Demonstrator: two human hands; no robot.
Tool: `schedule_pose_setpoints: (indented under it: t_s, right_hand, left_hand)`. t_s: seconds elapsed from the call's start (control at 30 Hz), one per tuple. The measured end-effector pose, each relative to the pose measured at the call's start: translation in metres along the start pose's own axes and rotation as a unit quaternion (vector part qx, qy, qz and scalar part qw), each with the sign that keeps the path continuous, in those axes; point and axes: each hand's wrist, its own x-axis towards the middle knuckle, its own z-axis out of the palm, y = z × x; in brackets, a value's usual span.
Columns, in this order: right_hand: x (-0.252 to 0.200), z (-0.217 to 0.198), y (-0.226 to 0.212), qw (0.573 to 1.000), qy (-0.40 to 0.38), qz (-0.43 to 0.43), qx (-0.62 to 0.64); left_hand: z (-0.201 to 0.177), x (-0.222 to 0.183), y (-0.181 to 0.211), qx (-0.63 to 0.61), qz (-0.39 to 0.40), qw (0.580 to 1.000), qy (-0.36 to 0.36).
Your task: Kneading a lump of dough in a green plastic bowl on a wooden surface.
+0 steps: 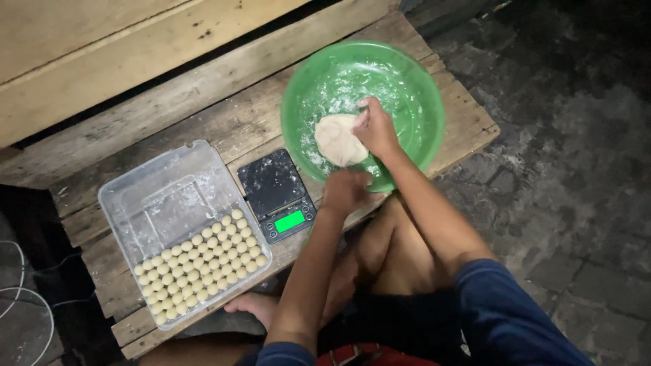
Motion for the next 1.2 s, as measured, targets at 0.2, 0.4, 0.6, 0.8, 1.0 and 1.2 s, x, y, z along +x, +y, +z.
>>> schedule_pose_setpoints:
  t_s: [0.2,0.4,0.6,0.8,1.0,1.2]
  right_hand:
    - [0.011,-0.001,0.015,0.999,-0.016,-0.022,-0.017]
    - [0.001,-0.009,0.026,0.971,-0.006,0.060,0.233]
    - [0.018,0.002,0.053,0.978,0.017,0.063,0.198]
    - [0.004,0.000,0.049,0.981,0.052,0.065,0.174]
    - [-0.058,-0.040,-0.008,0.825,0.051,0.083,0.557]
    - [-0.071,-0.029,0.022,0.723,-0.115,0.134,0.667]
  left_hand:
    - [0.003,0.000,0.001,0.013,-0.012,1.000,0.000]
    - [-0.005,-0.001,0.006,0.032,-0.016,0.999,-0.008]
    - [-0.009,0.001,0.010,0.034,-0.031,0.999,-0.026]
    - [-0.023,-0.001,0.017,0.037,-0.016,0.999,-0.033]
    - [-0.055,-0.001,0.018,-0.083,-0.045,0.994,-0.048]
    - [-0.072,0.009,0.005,-0.103,-0.044,0.988,0.109]
